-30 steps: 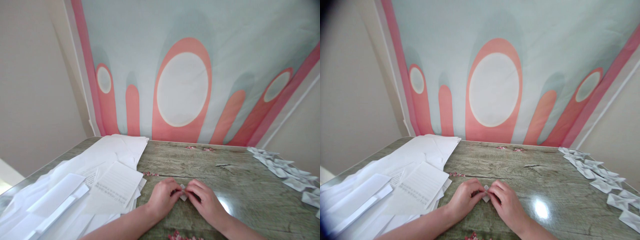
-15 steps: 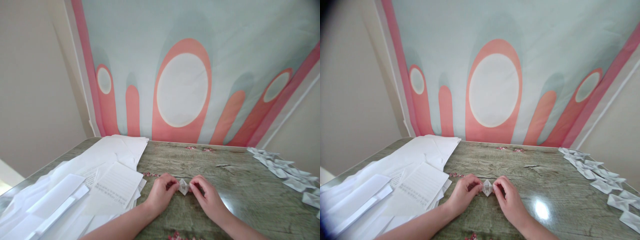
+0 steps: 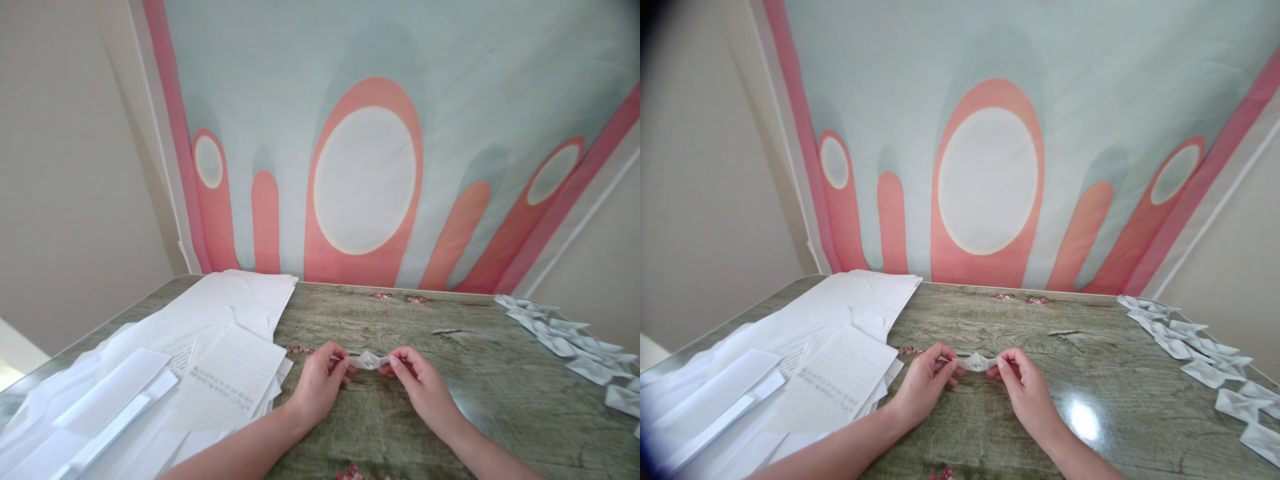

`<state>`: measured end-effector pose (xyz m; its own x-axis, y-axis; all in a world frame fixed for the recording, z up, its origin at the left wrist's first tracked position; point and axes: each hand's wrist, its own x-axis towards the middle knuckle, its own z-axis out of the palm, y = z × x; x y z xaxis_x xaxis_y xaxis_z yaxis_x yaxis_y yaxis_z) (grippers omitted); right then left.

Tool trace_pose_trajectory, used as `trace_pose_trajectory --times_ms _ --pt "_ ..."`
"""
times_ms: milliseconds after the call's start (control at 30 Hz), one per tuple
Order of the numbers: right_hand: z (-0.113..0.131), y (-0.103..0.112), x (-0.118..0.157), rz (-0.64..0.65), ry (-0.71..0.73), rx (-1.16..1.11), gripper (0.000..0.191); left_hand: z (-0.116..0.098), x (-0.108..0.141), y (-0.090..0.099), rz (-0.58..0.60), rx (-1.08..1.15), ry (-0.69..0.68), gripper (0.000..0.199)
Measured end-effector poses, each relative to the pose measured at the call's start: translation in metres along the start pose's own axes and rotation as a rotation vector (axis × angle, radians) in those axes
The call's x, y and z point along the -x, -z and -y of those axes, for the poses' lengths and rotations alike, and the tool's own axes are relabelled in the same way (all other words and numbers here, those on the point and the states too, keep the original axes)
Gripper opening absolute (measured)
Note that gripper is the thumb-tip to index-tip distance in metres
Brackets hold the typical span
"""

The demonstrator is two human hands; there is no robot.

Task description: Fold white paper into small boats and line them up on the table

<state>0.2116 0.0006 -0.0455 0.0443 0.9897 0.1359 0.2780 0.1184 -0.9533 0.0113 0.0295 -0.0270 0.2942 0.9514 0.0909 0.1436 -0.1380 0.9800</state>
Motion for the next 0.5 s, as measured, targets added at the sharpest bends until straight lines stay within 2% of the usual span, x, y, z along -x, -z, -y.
trace_pose_trajectory --times_ms 233,500 --pt "-0.0028 0.0016 -0.0028 -0.016 -0.063 -0.149 0.04 0.0019 -0.0031 0.0021 -0.025 0.093 0.016 0.019" --pt "0.0001 0.0021 -0.0016 -0.027 -0.105 -0.209 0.04 0.0034 -0.0039 0.0016 -0.007 0.127 0.009 0.021"
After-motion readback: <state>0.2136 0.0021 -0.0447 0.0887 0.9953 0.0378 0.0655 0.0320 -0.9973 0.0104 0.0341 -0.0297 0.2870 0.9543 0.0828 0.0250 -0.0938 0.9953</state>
